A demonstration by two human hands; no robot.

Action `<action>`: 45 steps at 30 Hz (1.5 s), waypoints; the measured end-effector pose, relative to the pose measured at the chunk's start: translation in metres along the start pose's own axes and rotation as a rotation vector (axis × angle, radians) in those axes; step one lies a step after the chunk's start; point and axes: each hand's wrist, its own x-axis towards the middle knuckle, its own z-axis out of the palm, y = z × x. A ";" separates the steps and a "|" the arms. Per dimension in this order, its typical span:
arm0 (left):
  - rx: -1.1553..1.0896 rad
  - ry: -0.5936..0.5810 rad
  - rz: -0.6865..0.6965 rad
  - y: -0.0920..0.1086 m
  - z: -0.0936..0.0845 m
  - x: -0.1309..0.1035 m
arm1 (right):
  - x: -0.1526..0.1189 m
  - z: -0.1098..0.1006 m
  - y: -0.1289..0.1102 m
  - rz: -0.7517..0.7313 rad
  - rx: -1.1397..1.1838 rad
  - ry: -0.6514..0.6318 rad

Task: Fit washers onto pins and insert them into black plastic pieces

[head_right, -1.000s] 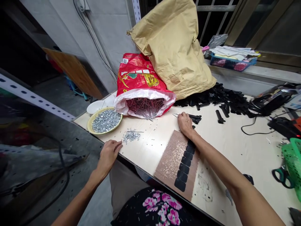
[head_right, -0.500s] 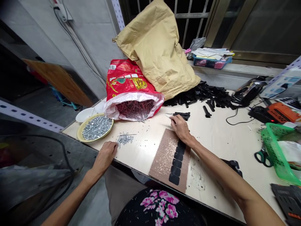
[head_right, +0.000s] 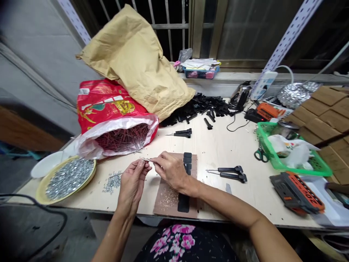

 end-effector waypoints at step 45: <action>0.242 -0.163 -0.034 -0.029 0.016 0.009 | -0.027 -0.020 0.027 0.100 -0.332 0.010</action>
